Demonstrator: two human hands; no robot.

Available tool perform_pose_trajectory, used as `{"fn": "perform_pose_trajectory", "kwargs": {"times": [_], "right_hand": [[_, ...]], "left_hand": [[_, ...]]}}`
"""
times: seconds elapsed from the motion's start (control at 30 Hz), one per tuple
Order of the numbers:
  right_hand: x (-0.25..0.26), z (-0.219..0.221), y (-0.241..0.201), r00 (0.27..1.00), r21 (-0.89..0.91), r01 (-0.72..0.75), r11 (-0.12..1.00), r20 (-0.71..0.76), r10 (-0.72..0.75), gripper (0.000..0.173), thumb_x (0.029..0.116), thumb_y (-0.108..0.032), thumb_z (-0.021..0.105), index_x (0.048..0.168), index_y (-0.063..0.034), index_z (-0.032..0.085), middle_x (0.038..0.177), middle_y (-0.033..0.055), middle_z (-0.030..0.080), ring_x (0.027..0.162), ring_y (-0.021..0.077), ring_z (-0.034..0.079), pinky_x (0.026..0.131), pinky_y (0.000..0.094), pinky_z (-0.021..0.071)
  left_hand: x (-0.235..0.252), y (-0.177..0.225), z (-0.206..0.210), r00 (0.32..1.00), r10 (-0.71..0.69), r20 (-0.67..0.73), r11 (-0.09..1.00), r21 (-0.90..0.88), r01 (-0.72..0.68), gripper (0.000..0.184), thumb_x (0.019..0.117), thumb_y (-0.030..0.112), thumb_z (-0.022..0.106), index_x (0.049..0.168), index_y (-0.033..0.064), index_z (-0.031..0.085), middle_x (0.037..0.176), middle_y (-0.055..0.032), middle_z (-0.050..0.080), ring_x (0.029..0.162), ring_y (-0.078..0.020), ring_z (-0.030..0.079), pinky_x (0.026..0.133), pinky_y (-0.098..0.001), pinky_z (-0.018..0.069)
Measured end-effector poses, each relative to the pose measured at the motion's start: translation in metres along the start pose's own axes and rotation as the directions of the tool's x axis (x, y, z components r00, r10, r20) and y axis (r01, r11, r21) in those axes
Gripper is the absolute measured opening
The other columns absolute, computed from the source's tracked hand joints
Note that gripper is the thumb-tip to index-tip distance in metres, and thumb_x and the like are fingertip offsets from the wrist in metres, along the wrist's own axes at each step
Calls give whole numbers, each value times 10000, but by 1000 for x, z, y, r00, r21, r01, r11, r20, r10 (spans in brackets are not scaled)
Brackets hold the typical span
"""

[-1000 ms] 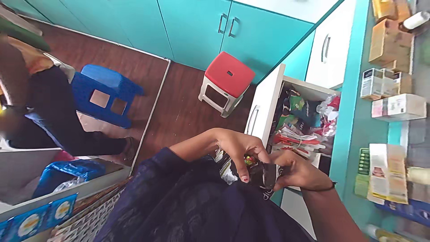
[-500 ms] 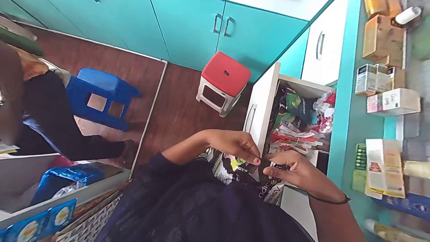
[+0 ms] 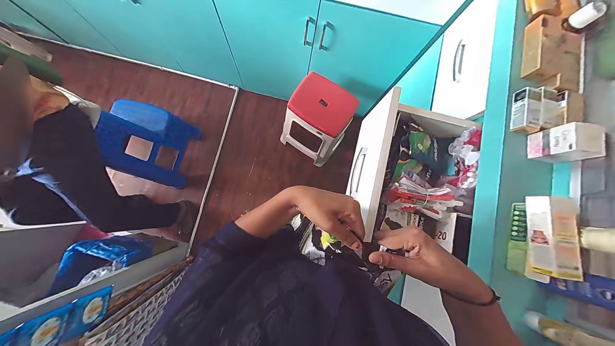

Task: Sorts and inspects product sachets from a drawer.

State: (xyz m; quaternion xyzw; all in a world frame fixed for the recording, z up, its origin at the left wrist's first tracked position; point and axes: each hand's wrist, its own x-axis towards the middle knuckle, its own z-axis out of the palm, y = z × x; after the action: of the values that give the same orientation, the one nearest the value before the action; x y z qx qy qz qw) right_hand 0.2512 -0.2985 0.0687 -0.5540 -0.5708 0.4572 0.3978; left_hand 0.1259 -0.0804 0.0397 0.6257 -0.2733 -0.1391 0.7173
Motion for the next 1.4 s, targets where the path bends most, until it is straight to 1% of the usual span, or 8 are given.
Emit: {"fn": "perform_pose_trajectory", "kwargs": {"times": [0.33, 0.47, 0.7, 0.9, 1.0, 1.1, 1.23, 1.4], "right_hand": [[-33, -10, 5, 992, 167, 126, 978, -16, -126, 312, 1026, -339, 610, 798, -127, 605, 724, -71, 571, 725, -38, 550, 681, 142, 444], [-84, -47, -2, 882, 106, -40, 994, -464, 85, 163, 1011, -415, 609, 1017, -349, 758, 899, -219, 711, 799, -70, 647, 730, 141, 538], [-59, -61, -9, 661, -350, -408, 843, -750, 8, 307, 1040, -327, 561, 918, -74, 686, 774, -149, 615, 717, -159, 546, 680, 71, 464], [-55, -66, 13, 790, -622, -597, 507, -564, 239, 370, 995, -349, 644, 1057, 4, 735, 948, 253, 707, 831, 482, 682, 675, 710, 477], [-53, -72, 33, 816, -620, -558, 551, -530, 230, 501, 994, -299, 659, 1397, -9, 597, 1296, 294, 626, 1169, 522, 604, 939, 733, 438], [-76, -90, 27, 789, -602, -518, 607, -611, 66, 351, 1045, -212, 534, 1306, -16, 663, 1245, 254, 659, 1131, 442, 640, 934, 657, 481], [-99, -87, 37, 792, -537, -587, 606, -538, 290, 302, 1059, -165, 506, 1219, -15, 714, 1165, 243, 705, 1054, 437, 682, 901, 664, 501], [-87, -28, 92, 859, -572, -512, 641, -361, 363, 350, 1014, -168, 561, 1337, -141, 693, 1483, 252, 524, 1340, 494, 508, 1065, 679, 398]], "left_hand": [[-41, -14, 2, 975, 183, -124, 961, -187, -205, 294, 917, 289, 624, 705, 89, 665, 599, 100, 586, 542, 77, 522, 552, -117, 432], [-84, -5, -40, 858, 365, -362, 885, -151, -440, 310, 1001, 363, 623, 763, 180, 703, 658, 99, 683, 596, 14, 638, 598, -177, 516], [-44, 24, -39, 807, 456, -375, 879, 49, -474, 304, 1045, 343, 563, 835, 153, 672, 696, 111, 644, 649, 45, 602, 605, -150, 481], [-44, 29, -20, 724, 495, -480, 829, 14, -559, 319, 1033, 337, 585, 805, 126, 660, 591, 85, 594, 517, 24, 553, 532, -142, 456], [-45, 30, -21, 698, 492, -520, 830, 39, -556, 301, 1027, 341, 590, 814, 145, 673, 609, 111, 591, 546, 39, 547, 557, -138, 453], [-53, 34, -16, 688, 489, -536, 837, 66, -544, 303, 1024, 343, 597, 804, 151, 677, 610, 115, 601, 547, 47, 551, 552, -129, 445], [-53, 36, -13, 693, 481, -537, 856, 118, -503, 310, 1024, 352, 597, 789, 163, 669, 635, 117, 618, 595, 36, 583, 599, -149, 469], [-50, 32, -14, 701, 468, -539, 867, 124, -483, 308, 1037, 342, 575, 805, 162, 666, 651, 122, 611, 605, 43, 573, 591, -137, 455]]}}
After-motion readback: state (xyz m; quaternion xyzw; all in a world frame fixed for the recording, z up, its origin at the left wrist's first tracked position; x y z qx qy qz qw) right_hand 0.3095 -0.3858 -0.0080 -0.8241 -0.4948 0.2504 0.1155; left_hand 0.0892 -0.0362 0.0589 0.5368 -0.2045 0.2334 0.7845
